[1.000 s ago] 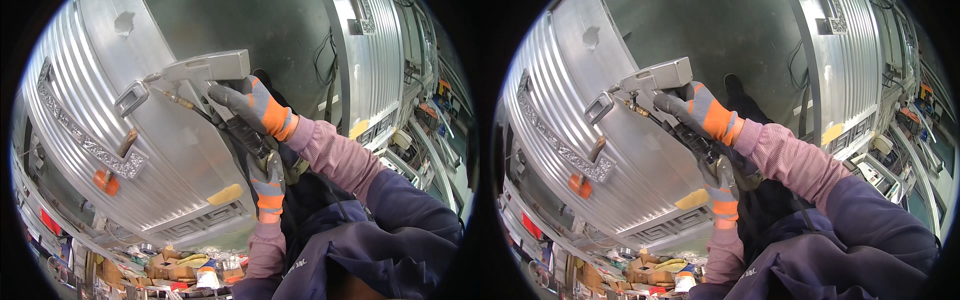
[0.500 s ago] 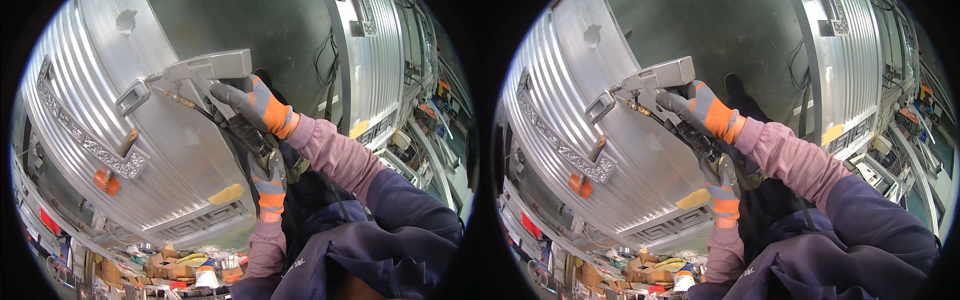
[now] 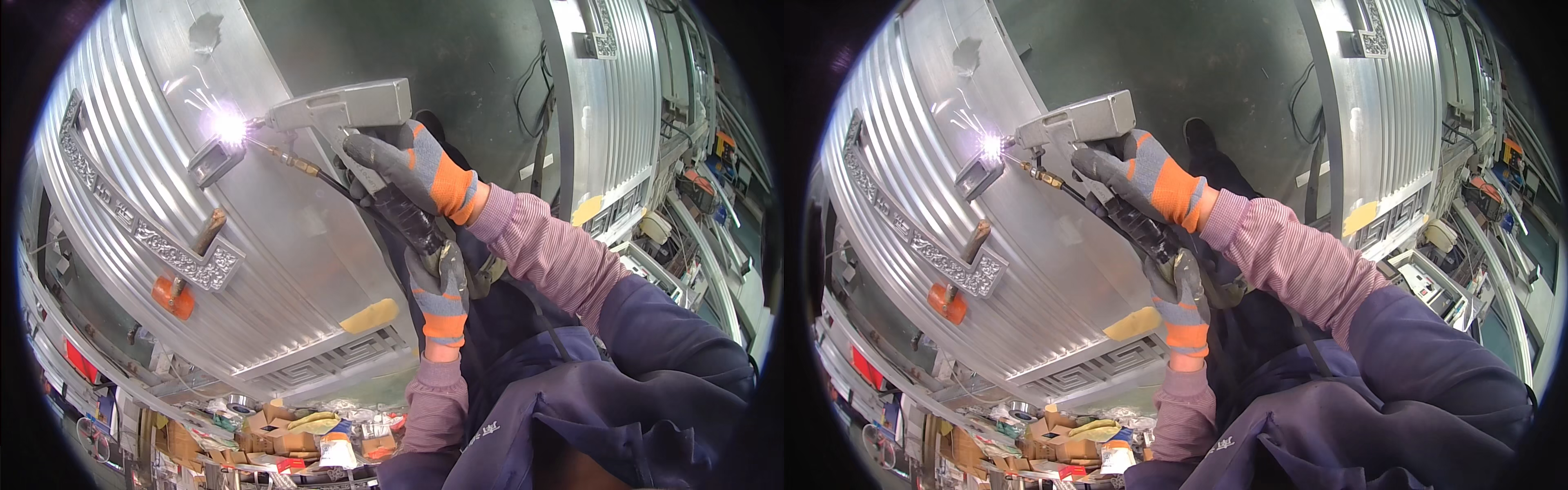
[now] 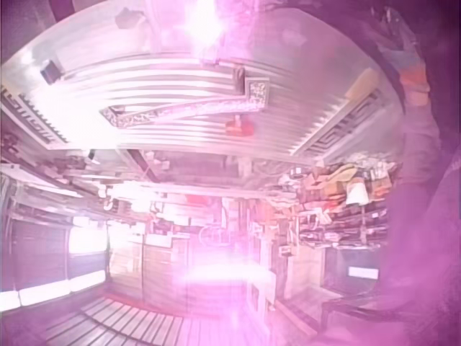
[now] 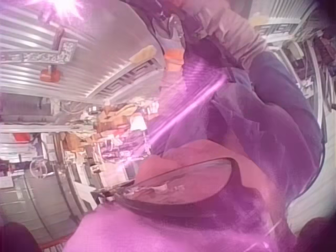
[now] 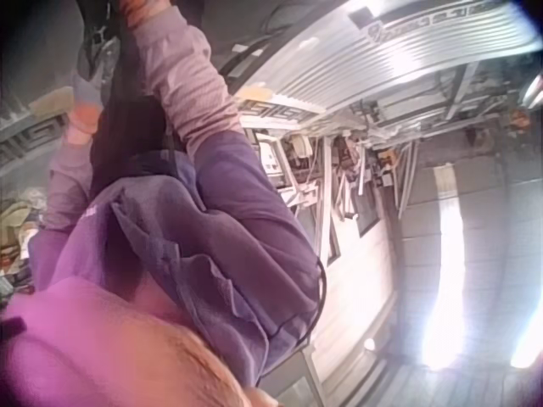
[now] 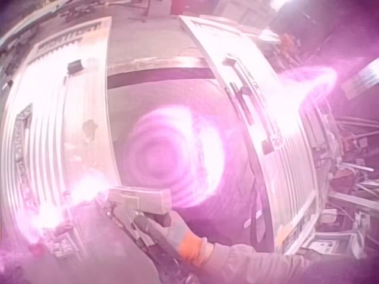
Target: The person welds a large corrugated metal panel using a handheld welding torch, moving along seams and decorative elements while wearing gloves and protective clothing. The camera is head-mounted and shows the hands and tool throughout the process.
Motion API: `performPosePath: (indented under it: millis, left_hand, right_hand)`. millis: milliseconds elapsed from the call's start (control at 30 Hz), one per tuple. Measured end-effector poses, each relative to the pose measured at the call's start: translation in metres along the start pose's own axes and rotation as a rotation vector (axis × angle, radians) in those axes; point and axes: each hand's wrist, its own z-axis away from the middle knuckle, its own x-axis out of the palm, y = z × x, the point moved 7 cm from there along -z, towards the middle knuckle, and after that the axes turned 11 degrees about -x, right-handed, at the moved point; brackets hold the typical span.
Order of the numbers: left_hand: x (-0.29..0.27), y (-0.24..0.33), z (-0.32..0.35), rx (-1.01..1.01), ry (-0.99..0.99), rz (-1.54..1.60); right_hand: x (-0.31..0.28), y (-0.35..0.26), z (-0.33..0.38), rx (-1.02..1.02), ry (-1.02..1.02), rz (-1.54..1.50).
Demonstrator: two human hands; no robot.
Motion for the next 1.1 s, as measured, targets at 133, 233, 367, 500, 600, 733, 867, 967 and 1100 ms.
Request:
performPosePath:
  millis: [133,233,367,500,600,733,867,967,1100]
  left_hand:
    - [0.0,0.004,0.003,-0.058,0.017,0.039]
    - [0.001,0.004,0.004,-0.041,0.031,0.019]
    - [0.001,0.0,0.005,-0.054,0.024,0.064]
    - [0.002,-0.001,0.007,-0.084,0.022,0.073]
    - [0.003,0.0,0.009,-0.078,0.018,0.071]
    - [0.003,-0.004,0.011,-0.093,0.015,0.126]
    - [0.006,0.01,0.015,-0.003,0.037,-0.002]
    - [0.002,-0.009,0.015,-0.04,0.026,0.029]
    - [-0.002,-0.023,0.014,-0.041,0.032,0.072]
  right_hand:
    - [0.0,0.002,0.002,0.029,-0.002,-0.023]
    - [-0.001,0.003,0.004,0.009,-0.002,-0.025]
    - [-0.001,0.002,0.006,0.023,-0.023,-0.011]
    - [-0.002,0.005,0.009,0.025,-0.025,0.0]
    - [-0.002,0.006,0.011,0.024,-0.025,-0.008]
    - [0.0,0.006,0.014,0.073,-0.026,-0.023]
    - [-0.003,0.009,0.017,0.064,-0.01,-0.026]
    - [-0.002,0.01,0.018,0.056,-0.007,-0.039]
    - [-0.002,0.012,0.02,0.062,-0.025,-0.031]
